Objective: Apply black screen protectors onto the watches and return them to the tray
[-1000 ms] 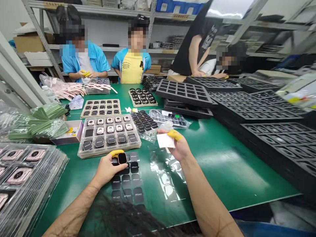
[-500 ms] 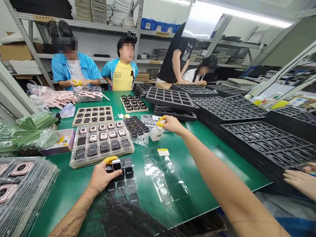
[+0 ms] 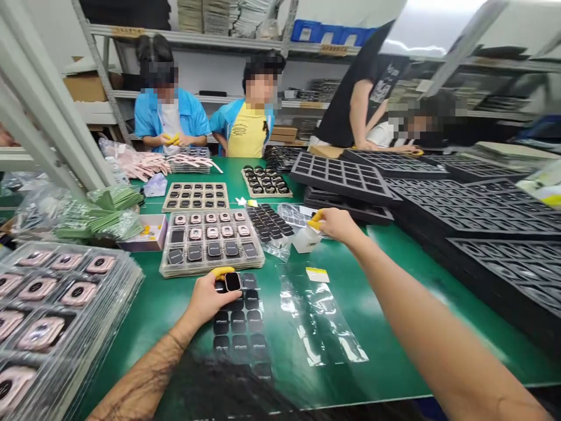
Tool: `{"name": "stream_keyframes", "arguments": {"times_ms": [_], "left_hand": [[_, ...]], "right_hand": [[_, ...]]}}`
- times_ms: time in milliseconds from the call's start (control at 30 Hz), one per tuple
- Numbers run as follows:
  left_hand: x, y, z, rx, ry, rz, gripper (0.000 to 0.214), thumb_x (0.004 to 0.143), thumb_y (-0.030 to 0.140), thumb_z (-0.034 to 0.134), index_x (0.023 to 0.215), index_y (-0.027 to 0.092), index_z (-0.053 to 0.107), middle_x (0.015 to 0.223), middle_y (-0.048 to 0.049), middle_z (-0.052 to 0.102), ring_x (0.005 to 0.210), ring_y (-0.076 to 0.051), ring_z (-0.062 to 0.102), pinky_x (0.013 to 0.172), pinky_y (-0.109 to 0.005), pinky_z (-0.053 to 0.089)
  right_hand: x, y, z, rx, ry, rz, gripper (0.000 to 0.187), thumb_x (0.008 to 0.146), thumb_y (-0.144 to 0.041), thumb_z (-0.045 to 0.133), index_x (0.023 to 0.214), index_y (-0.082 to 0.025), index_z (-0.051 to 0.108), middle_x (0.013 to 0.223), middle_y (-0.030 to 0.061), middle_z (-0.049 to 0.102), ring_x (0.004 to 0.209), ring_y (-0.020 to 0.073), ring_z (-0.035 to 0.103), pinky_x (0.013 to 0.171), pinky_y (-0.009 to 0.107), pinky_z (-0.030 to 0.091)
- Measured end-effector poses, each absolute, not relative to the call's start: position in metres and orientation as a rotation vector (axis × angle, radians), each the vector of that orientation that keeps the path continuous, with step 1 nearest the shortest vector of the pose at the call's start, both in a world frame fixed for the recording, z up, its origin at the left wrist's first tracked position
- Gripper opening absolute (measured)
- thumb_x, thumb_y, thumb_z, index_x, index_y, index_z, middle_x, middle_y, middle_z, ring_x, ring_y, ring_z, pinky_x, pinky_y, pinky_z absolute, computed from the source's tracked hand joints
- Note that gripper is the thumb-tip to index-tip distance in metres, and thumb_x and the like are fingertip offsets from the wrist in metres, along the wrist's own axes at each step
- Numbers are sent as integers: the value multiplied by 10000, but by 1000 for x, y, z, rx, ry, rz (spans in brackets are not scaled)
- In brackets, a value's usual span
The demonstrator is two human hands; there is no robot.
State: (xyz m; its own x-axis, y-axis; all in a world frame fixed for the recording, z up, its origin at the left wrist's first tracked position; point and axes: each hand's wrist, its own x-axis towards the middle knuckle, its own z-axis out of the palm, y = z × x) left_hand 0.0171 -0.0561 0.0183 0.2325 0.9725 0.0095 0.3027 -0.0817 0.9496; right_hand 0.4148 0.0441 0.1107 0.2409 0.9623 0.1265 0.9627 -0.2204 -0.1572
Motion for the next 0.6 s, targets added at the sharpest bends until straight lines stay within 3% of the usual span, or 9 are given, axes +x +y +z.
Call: {"name": "stream_keyframes", "arguments": {"times_ms": [167,267,367,433,600], "left_hand": [[16,-63,23,1572,1253,942,529,696,255,896,1207,168,790,1124,-94,847,1045,-282,792,996,-401,606],[15,-64,23,1584,1265,951,513,675,253,907,1173,180,805,1101,-78,852,1032,-286,795,983,-394,610],[16,-62,22,1584,1258,951,505,653,246,916,1145,190,817,1083,-69,856,1020,-294,796,973,-396,616],[16,-60,21,1582,1245,955,492,642,229,915,1123,194,822,1069,-67,859,1013,-301,797,975,-399,618],[18,-59,19,1591,1138,958,488,623,181,889,1106,227,830,1130,-62,856,1058,-315,795,1015,-402,604]], "right_hand": [[409,39,121,-2304,-1834,-43,249,765,-96,693,939,-165,856,958,138,841,889,296,766,747,323,512],[395,29,130,-2226,-1835,-54,195,816,-175,703,944,-175,850,908,118,831,837,276,747,716,326,503],[347,1,119,-1865,-1761,127,247,891,-393,705,988,-206,833,846,87,809,702,241,696,641,335,510],[300,-25,96,-1485,-1871,385,262,904,-501,717,949,-261,814,908,75,808,766,250,719,687,356,562],[215,-61,40,-1052,-2042,588,112,937,-372,672,898,-391,775,823,22,723,740,269,724,659,413,608]]}}
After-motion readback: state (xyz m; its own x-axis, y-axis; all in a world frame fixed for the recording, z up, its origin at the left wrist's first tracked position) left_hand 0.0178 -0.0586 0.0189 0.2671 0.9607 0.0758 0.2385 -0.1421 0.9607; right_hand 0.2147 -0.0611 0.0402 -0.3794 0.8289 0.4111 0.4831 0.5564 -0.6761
